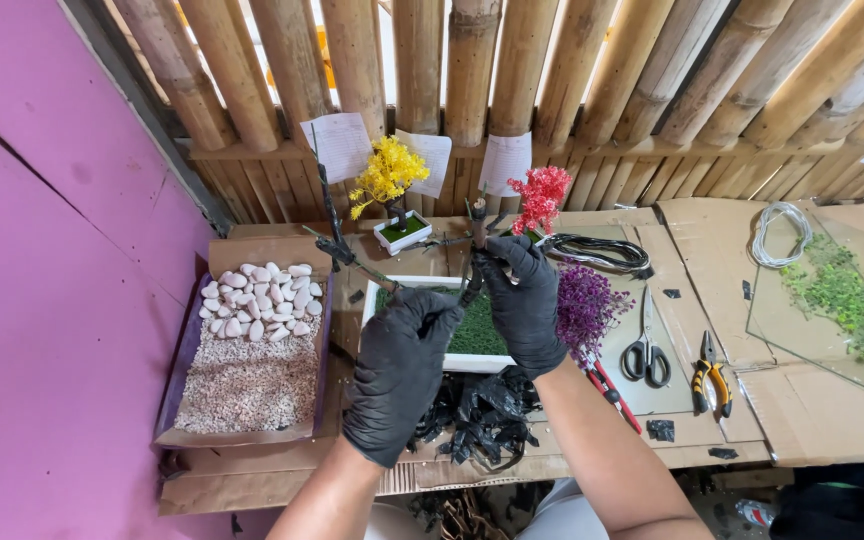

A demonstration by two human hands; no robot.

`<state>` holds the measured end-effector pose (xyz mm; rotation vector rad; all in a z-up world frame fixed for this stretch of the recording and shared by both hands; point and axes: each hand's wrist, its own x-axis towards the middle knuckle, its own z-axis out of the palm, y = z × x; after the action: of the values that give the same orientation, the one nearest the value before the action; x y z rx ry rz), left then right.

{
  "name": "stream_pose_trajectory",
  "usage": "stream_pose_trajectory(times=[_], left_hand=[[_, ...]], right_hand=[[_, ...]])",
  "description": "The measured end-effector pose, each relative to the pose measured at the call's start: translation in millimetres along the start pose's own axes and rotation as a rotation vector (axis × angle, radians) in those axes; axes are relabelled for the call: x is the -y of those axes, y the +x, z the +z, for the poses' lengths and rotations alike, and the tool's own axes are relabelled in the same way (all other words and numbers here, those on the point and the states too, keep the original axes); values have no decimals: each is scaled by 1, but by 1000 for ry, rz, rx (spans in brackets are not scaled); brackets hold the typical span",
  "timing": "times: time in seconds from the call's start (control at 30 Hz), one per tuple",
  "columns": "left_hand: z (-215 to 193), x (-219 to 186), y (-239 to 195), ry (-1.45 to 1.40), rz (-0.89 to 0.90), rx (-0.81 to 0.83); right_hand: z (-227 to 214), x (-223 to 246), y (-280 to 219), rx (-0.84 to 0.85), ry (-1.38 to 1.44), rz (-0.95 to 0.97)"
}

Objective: Wrapping a decorative branch with black material and sealing it using a lighter at a design station.

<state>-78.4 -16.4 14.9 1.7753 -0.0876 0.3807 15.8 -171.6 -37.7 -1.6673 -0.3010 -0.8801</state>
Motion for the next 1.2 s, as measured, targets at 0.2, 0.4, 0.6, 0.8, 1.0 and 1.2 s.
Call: stream_pose_trajectory(times=[0.2, 0.4, 0.6, 0.8, 1.0, 1.2], left_hand=[[39, -15, -4, -185, -24, -50], [86, -6, -8, -254, 67, -151], [99, 8, -6, -127, 208, -137], [86, 3, -11, 29, 370, -118], [62, 19, -1, -155, 209, -244], [81, 67, 46, -225, 75, -121]], right_hand=[[-5, 9, -3, -27, 30, -31], [-18, 5, -12, 72, 422, 149], [-22, -8, -16, 123, 286, 110], [-24, 14, -8, 146, 105, -40], [-14, -9, 0, -44, 120, 88], [-24, -35, 0, -102, 1048, 458]])
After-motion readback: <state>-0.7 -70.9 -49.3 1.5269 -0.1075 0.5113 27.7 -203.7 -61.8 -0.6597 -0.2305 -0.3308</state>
